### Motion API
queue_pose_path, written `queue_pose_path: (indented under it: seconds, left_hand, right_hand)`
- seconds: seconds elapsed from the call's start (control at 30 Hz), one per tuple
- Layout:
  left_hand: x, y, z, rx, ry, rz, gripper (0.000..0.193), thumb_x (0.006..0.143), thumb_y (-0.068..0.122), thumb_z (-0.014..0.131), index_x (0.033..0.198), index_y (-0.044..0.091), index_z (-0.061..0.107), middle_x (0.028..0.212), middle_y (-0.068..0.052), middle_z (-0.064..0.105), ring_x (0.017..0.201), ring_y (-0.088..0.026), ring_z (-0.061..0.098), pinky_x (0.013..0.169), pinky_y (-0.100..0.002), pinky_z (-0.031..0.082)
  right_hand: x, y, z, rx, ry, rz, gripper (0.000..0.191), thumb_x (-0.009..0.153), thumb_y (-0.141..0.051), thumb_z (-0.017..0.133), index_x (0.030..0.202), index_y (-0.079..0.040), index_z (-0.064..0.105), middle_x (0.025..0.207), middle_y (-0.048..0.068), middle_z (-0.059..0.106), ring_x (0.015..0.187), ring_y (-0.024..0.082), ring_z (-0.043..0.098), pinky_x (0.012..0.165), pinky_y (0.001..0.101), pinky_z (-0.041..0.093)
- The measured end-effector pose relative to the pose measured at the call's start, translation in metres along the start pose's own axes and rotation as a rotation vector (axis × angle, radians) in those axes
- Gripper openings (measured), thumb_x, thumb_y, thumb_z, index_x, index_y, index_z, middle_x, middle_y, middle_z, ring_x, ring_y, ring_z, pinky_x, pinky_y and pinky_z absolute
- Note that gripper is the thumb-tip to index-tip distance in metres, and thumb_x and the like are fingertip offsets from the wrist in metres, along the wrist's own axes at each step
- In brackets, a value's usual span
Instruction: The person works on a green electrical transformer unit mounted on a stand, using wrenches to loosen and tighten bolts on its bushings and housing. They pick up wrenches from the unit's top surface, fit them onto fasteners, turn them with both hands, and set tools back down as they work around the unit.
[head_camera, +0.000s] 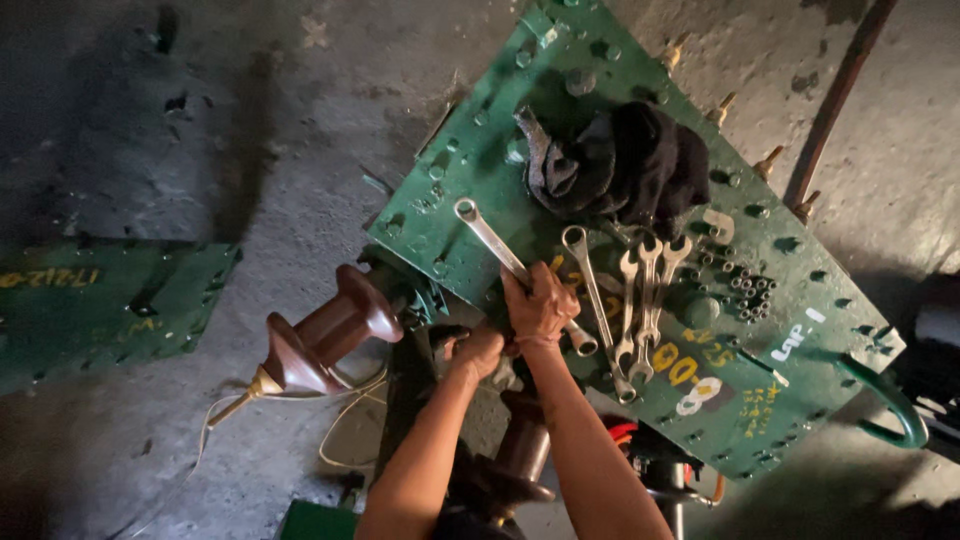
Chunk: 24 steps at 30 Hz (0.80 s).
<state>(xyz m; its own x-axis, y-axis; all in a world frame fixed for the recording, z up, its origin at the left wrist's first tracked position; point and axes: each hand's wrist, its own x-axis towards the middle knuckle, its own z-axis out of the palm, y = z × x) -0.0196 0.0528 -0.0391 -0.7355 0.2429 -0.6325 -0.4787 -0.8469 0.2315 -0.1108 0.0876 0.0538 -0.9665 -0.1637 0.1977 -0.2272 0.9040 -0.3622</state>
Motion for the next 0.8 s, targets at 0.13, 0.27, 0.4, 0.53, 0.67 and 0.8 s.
queue_pose_path:
  seconds: [0.13,0.27,0.4,0.53,0.67,0.8]
  left_hand:
    - [0.001,-0.002,0.002,-0.079,0.113,-0.037,0.02,0.104,0.018,0.058,0.121,0.008,0.063,0.098,-0.005,0.064,0.078,-0.018,0.057,0.063,-0.031,0.045]
    - [0.003,0.007,-0.007,0.921,0.133,0.142,0.022,0.1,0.015,0.057,0.119,0.008,0.067,0.11,-0.012,0.068,0.094,-0.025,0.064,0.076,-0.037,0.05]
    - [0.005,0.02,-0.017,1.829,-0.012,0.257,0.026,0.095,0.012,0.057,0.116,0.007,0.071,0.122,-0.018,0.072,0.11,-0.032,0.07,0.088,-0.042,0.055]
    - [-0.005,0.021,-0.015,1.695,0.049,0.342,0.034,0.093,0.014,0.058,0.123,0.002,0.068,0.129,-0.025,0.067,0.116,-0.041,0.064,0.095,-0.048,0.054]
    - [-0.018,0.018,-0.008,1.367,0.036,-0.032,0.034,0.09,0.023,0.058,0.116,0.006,0.07,0.12,-0.021,0.073,0.11,-0.037,0.068,0.093,-0.047,0.05]
    - [-0.017,0.018,-0.002,1.625,0.034,0.098,0.034,0.091,0.023,0.058,0.118,0.005,0.069,0.121,-0.022,0.072,0.111,-0.038,0.067,0.093,-0.048,0.051]
  right_hand:
    - [0.0,-0.003,-0.003,0.038,0.011,0.006,0.043,0.081,-0.041,0.085,0.071,-0.012,0.055,0.068,0.008,0.064,0.062,0.034,0.064,0.058,0.045,0.047]
    - [-0.002,-0.003,-0.005,0.028,0.009,0.021,0.044,0.082,-0.042,0.085,0.071,-0.012,0.055,0.068,0.009,0.064,0.061,0.036,0.063,0.056,0.0458,0.046]
    - [-0.002,-0.001,-0.002,-0.026,-0.007,-0.007,0.046,0.078,-0.043,0.084,0.071,-0.01,0.054,0.068,0.011,0.064,0.062,0.038,0.062,0.056,0.0481,0.045]
    - [-0.001,0.001,0.0,0.054,-0.059,0.037,0.043,0.082,-0.041,0.083,0.074,-0.01,0.055,0.07,0.011,0.064,0.064,0.038,0.063,0.057,0.048,0.045]
    - [-0.003,0.002,0.0,0.039,-0.016,0.031,0.044,0.083,-0.043,0.084,0.072,-0.012,0.055,0.071,0.009,0.065,0.064,0.037,0.063,0.058,0.0472,0.047]
    - [-0.005,0.001,0.0,0.029,-0.003,0.024,0.044,0.079,-0.044,0.084,0.071,-0.011,0.055,0.069,0.01,0.065,0.063,0.037,0.063,0.057,0.0474,0.047]
